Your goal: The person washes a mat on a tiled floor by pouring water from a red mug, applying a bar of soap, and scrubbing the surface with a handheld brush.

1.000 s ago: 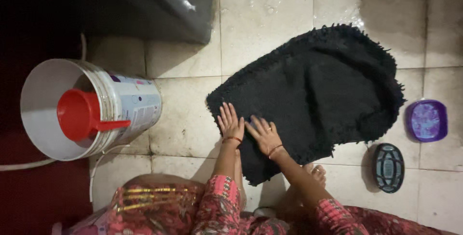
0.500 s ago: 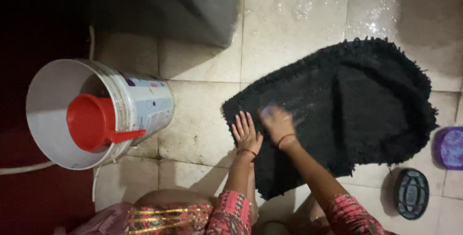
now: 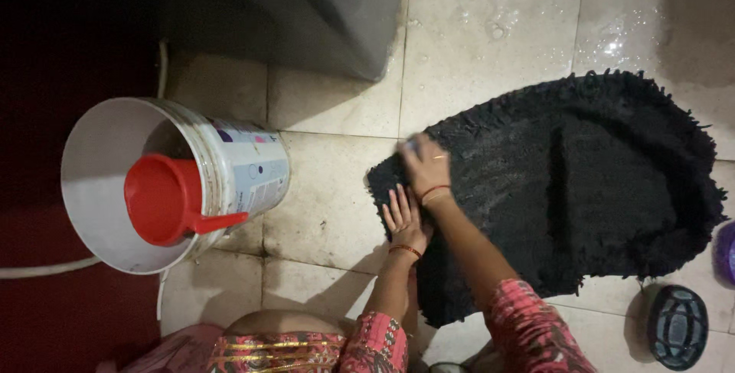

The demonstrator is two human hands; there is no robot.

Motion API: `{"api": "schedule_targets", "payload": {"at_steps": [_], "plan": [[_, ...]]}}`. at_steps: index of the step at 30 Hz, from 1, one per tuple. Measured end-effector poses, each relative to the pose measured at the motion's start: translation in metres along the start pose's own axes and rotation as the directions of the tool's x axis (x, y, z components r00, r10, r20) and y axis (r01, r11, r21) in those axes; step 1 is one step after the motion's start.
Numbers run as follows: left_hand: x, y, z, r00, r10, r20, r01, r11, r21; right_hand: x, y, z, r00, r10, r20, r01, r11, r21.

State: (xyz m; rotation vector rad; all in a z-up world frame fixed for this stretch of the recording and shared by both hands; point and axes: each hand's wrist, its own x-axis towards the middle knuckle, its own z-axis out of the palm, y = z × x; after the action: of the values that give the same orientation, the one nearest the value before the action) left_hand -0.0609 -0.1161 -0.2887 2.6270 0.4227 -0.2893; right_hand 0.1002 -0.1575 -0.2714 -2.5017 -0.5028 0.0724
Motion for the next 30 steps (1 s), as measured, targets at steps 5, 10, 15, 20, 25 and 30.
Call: {"api": "schedule_targets", "payload": {"at_steps": [5,10,15,20,25,30], "plan": [[0.004,0.007,-0.021,0.991,-0.095,-0.095,0.092,0.995,-0.029,-0.004,0.05,-0.05,0.978,0.2,-0.056,-0.191,0.971,0.144],[0.063,-0.002,-0.048,0.804,-0.19,-0.564,0.178,0.981,-0.076,-0.056,0.123,-0.107,0.968,0.048,-0.246,-0.119,0.952,-0.281],[0.112,-0.01,-0.06,0.945,-0.199,-0.261,0.184,0.98,-0.08,-0.055,0.127,-0.105,0.962,0.054,-0.266,-0.139,0.94,-0.31],[0.131,-0.028,-0.09,0.936,-0.35,0.038,0.35,0.915,-0.2,-0.055,0.128,-0.107,0.965,0.07,-0.252,-0.147,0.942,-0.302],[0.128,-0.038,-0.11,0.89,-0.358,-0.283,0.39,0.918,0.067,-0.057,0.131,-0.104,0.966,0.06,-0.252,-0.146,0.93,-0.338],[0.064,-0.003,-0.061,0.993,0.077,-0.091,-0.072,0.996,0.054,-0.053,0.127,-0.104,0.958,0.038,-0.283,-0.142,0.923,-0.357]]}}
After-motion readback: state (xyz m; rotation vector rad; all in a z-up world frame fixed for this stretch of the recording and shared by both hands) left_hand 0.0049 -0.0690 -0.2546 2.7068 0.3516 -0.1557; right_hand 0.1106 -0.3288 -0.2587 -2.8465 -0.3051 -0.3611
